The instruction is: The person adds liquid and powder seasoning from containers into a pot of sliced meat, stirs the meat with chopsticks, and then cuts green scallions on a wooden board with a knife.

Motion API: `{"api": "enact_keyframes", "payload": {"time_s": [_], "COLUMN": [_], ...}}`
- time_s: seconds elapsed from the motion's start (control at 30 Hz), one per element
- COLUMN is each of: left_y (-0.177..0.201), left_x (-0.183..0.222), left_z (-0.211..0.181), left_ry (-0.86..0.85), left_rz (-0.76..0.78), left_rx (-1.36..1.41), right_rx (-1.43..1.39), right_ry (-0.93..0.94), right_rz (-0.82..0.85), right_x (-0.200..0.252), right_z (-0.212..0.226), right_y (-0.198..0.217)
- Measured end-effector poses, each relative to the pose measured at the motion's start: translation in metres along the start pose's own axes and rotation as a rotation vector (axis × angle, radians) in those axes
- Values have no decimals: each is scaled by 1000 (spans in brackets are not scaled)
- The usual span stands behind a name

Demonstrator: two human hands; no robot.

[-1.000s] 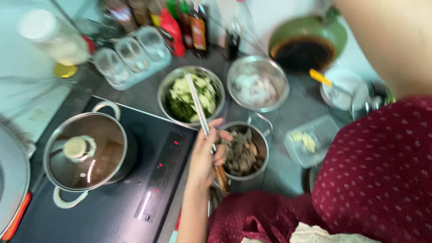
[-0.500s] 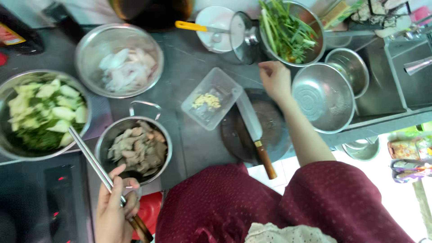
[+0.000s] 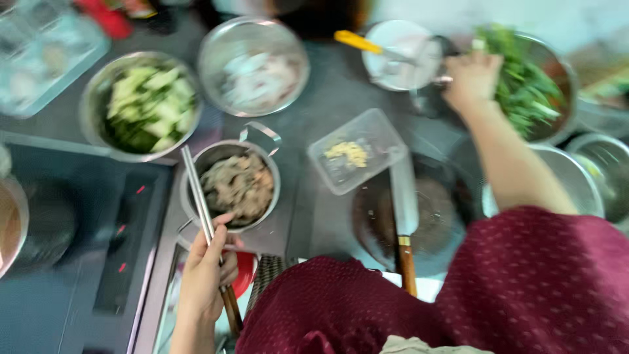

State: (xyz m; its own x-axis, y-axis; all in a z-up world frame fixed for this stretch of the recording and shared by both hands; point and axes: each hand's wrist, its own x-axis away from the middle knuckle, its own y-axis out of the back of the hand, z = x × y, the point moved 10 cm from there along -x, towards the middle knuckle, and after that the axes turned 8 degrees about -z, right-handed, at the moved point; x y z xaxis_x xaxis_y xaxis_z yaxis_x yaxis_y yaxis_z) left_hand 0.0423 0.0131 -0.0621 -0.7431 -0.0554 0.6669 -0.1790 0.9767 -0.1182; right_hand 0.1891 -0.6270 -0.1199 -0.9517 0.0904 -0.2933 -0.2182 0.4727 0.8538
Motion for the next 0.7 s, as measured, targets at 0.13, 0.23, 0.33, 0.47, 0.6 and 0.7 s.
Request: {"api": "enact_keyframes", "payload": {"time_s": [0.13,0.23,0.33,0.47,0.6,0.7], "left_y": [39,66,93,105,108,104], "left_x": [9,6,-1,-23,-36,-23], "left_z": [7,11,17,23,26,0], "left_ry": [-72,-172,-261,-333,-402,-709], "left_rz": [-98,-210,-353,-466,-543,-621], "left_rx": [85,130,139,90,-94,-369], "right_rx": [-104,-251,-384,-722,-998,-1101], "right_ry": [99,102,149,331,478,577], "right_rz": [-80,-152,-264,-199,-209,-151], "right_x": [10,17,20,24,39,48], "right_z": [-2,8,48,162,292,361], "right_y": [32,91,187,305,377,388]}}
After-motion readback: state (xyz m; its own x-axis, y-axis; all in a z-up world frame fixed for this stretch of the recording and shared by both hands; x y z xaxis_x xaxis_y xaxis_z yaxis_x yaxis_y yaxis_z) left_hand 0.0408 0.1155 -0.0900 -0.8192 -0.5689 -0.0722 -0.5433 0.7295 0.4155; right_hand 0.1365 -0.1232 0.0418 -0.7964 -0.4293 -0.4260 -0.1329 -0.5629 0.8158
